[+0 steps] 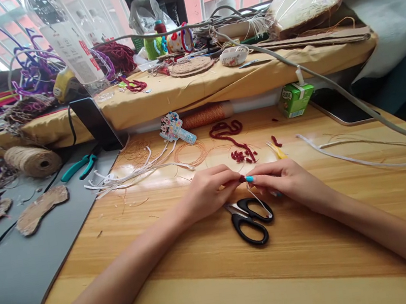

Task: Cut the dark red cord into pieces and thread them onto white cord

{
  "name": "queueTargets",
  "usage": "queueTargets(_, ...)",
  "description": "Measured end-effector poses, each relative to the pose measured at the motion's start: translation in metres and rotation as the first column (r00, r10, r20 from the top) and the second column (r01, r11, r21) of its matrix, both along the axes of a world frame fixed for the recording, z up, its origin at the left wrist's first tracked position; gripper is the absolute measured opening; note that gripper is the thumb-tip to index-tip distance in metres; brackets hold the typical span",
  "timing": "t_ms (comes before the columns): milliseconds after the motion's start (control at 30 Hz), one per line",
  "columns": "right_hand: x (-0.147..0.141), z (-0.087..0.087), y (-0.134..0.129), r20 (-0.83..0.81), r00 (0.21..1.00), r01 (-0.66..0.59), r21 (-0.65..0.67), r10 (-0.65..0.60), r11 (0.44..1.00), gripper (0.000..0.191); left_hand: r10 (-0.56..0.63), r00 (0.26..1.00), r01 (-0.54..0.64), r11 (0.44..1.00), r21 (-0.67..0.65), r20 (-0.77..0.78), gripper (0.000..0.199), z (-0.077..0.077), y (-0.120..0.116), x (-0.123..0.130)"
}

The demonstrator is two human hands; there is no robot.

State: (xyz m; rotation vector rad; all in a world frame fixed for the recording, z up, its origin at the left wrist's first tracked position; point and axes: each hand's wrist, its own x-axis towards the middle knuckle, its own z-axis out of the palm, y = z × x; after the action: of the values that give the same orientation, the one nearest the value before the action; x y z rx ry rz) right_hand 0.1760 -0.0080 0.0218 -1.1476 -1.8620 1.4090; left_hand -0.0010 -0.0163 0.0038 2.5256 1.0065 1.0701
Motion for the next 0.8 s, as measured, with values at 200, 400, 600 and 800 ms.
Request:
queueTargets(200, -0.0004, 0.0033, 0.0012, 0.008, 1.000, -0.020, -0.050, 0.020, 0.999, 0.018, -0.010, 0.999, 0.013, 0.998, 0.067, -0.047, 0.018, -0.0029, -0.0008, -0.0006)
queueTargets(400, 0.0013, 0.0018, 0.0027, 0.008, 0.996, -0.084, -0.053, 0.084, 0.995, 0.018, 0.007, 0.997, 0.004, 0.991, 0.137, -0.081, 0.019, -0.0033, -0.0024, -0.0008)
queueTargets(600, -0.0002, 0.0044, 0.0030, 0.026, 0.992, -0.123, -0.040, 0.124, 0.992, 0.020, 0.008, 0.995, 0.007, 0.991, 0.137, -0.102, 0.020, -0.0034, -0.0035, -0.0011)
queueTargets(800, -0.0017, 0.0060, 0.0029, 0.019, 0.988, -0.150, -0.086, 0.152, 0.985, 0.018, 0.000, 0.994, 0.017, 0.989, 0.149, -0.109, 0.021, -0.0026, -0.0044, -0.0010)
